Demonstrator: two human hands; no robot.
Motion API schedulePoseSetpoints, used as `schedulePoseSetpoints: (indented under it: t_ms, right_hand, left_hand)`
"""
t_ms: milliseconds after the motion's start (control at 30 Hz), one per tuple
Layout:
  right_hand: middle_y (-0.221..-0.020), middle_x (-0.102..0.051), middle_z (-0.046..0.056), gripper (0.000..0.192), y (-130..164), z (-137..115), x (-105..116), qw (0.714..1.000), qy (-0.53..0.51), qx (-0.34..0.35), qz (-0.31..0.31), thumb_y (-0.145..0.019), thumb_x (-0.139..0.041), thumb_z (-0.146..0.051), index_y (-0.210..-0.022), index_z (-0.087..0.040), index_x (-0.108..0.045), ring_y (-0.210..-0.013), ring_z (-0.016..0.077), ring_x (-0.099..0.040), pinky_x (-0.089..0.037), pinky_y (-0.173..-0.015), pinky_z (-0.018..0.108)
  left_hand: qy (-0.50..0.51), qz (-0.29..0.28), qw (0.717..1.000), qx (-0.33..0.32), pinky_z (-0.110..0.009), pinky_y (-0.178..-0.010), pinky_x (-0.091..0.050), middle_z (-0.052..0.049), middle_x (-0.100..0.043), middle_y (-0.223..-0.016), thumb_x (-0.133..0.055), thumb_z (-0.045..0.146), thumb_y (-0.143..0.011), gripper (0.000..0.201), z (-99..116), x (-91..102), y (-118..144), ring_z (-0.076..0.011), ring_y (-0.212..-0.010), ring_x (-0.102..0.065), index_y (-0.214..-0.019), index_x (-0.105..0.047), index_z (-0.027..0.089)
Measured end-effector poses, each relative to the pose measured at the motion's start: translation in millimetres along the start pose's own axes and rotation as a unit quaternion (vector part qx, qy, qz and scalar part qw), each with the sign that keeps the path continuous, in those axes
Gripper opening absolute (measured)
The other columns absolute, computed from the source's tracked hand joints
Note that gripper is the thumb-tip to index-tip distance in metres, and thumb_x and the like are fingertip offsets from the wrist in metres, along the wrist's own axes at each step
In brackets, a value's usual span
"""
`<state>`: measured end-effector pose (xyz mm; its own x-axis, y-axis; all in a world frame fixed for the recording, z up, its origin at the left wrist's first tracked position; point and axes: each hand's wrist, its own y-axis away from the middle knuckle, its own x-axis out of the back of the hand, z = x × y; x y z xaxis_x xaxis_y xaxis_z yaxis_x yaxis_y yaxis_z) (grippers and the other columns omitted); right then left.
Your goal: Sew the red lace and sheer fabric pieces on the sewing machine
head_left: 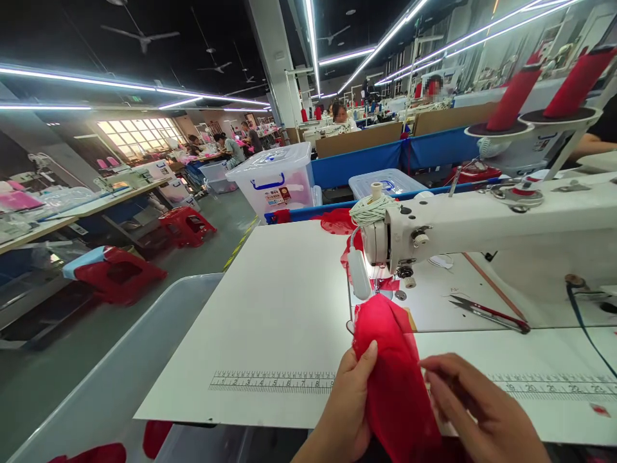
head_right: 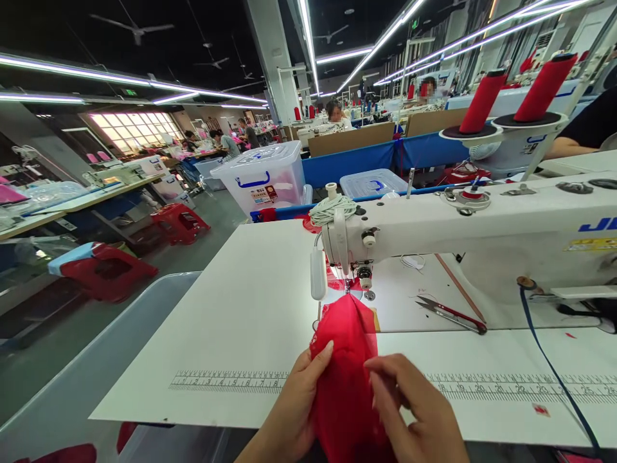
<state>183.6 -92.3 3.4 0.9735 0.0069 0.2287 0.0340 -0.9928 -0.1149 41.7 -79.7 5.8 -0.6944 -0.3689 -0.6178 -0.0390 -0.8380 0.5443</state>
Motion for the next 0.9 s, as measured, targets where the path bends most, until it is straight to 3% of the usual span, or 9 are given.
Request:
schedulePoseSetpoints:
  t_ms: [100,267,367,467,533,633,767,833,900]
  right_hand:
    - [-0.091,-0.073,0.004,0.037,-16.1,2.2,9.9,0.986,-0.086,-0.136,0.030,-0.081,-0.059,-0.056,-0.098,-0.024,-0.066,-0.080,0.0200,-0.069,-0.056,-0.071,0.026]
    - [-0.113,-0.071,0.008,0.050,-20.5,6.3,4.3,0.955,-0.206,-0.214,0.013,-0.070,-0.072,-0.057,-0.106,-0.023,-0.067,-0.105,0.0267,-0.066,-0.055,-0.083,0.032]
    - [-0.107,-0.073,0.010,0.043,-13.3,-0.7,-4.2,0.868,-0.359,-0.334,-0.079,-0.070,-0.075,-0.052,-0.096,-0.019,-0.069,-0.100,0.0278,-0.068,-0.055,-0.084,0.037]
    - [-0.094,-0.075,0.012,0.040,-7.2,-9.7,-11.8,0.775,-0.462,-0.399,-0.164,-0.076,-0.069,-0.054,-0.088,-0.016,-0.071,-0.096,0.0271,-0.070,-0.055,-0.086,0.038]
    - [-0.091,-0.075,0.011,0.035,-7.4,-14.0,-12.3,0.769,-0.475,-0.401,-0.153,-0.078,-0.068,-0.050,-0.085,-0.016,-0.072,-0.096,0.0249,-0.070,-0.053,-0.089,0.036]
    - [-0.096,-0.075,0.009,0.026,-12.6,-17.1,-2.9,0.792,-0.471,-0.363,-0.135,-0.074,-0.075,-0.040,-0.088,-0.018,-0.072,-0.099,0.0260,-0.069,-0.054,-0.089,0.037]
    - [-0.095,-0.075,0.007,0.031,-13.4,-15.0,15.7,0.807,-0.462,-0.343,-0.130,-0.069,-0.078,-0.045,-0.089,-0.022,-0.074,-0.095,0.0281,-0.069,-0.058,-0.079,0.036]
    - [-0.080,-0.073,0.005,0.034,-9.1,-10.2,19.6,0.794,-0.449,-0.377,-0.159,-0.069,-0.076,-0.054,-0.081,-0.022,-0.073,-0.080,0.0221,-0.070,-0.058,-0.065,0.028]
    - [-0.058,-0.063,0.001,0.038,-5.1,-3.7,18.5,0.769,-0.447,-0.418,-0.185,-0.067,-0.076,-0.058,-0.070,-0.022,-0.068,-0.053,0.0118,-0.060,-0.050,-0.046,0.018]
  left_hand:
    - [0.059,-0.038,0.997,0.026,-0.032,-0.079,-0.055,-0.010,-0.072,-0.080,-0.073,0.026,-0.080,0.017,4.7,-5.1,2.0,-0.0224,-0.079,-0.069,-0.085,-0.066,0.011]
    - [0.073,-0.071,0.994,0.038,-0.033,-0.083,-0.055,-0.014,-0.073,-0.086,-0.061,0.021,-0.088,0.016,8.8,-7.6,5.4,-0.0230,-0.082,-0.070,-0.093,-0.069,0.007]
    - [0.076,-0.055,0.994,0.057,-0.029,-0.077,-0.055,-0.012,-0.072,-0.078,-0.059,0.021,-0.089,0.018,12.5,-5.4,5.0,-0.0179,-0.070,-0.069,-0.083,-0.068,0.007]
    - [0.067,-0.048,0.993,0.079,-0.026,-0.065,-0.055,-0.009,-0.070,-0.070,-0.066,0.029,-0.085,0.022,17.0,-5.2,5.4,-0.0160,-0.061,-0.065,-0.076,-0.066,0.009]
    - [0.048,-0.066,0.995,0.050,-0.025,-0.061,-0.053,-0.007,-0.070,-0.070,-0.074,0.034,-0.079,0.025,18.2,-6.2,6.8,-0.0160,-0.060,-0.065,-0.079,-0.067,0.011]
    - [-0.004,-0.088,0.996,-0.030,-0.023,-0.063,-0.051,-0.005,-0.071,-0.075,-0.081,0.032,-0.073,0.030,15.2,-6.3,8.8,-0.0149,-0.065,-0.065,-0.092,-0.068,0.013]
    - [-0.077,-0.095,0.989,-0.085,-0.026,-0.076,-0.051,-0.006,-0.071,-0.095,-0.076,0.031,-0.079,0.035,7.9,-3.3,8.9,-0.0178,-0.082,-0.067,-0.108,-0.064,0.017]
    - [-0.098,-0.091,0.986,-0.104,-0.028,-0.079,-0.050,-0.006,-0.070,-0.100,-0.073,0.032,-0.081,0.037,6.2,-2.7,8.2,-0.0192,-0.087,-0.066,-0.112,-0.061,0.018]
    - [-0.130,-0.095,0.981,-0.107,-0.031,-0.079,-0.050,-0.008,-0.070,-0.101,-0.071,0.033,-0.081,0.036,5.9,-3.1,7.2,-0.0209,-0.087,-0.066,-0.112,-0.059,0.018]
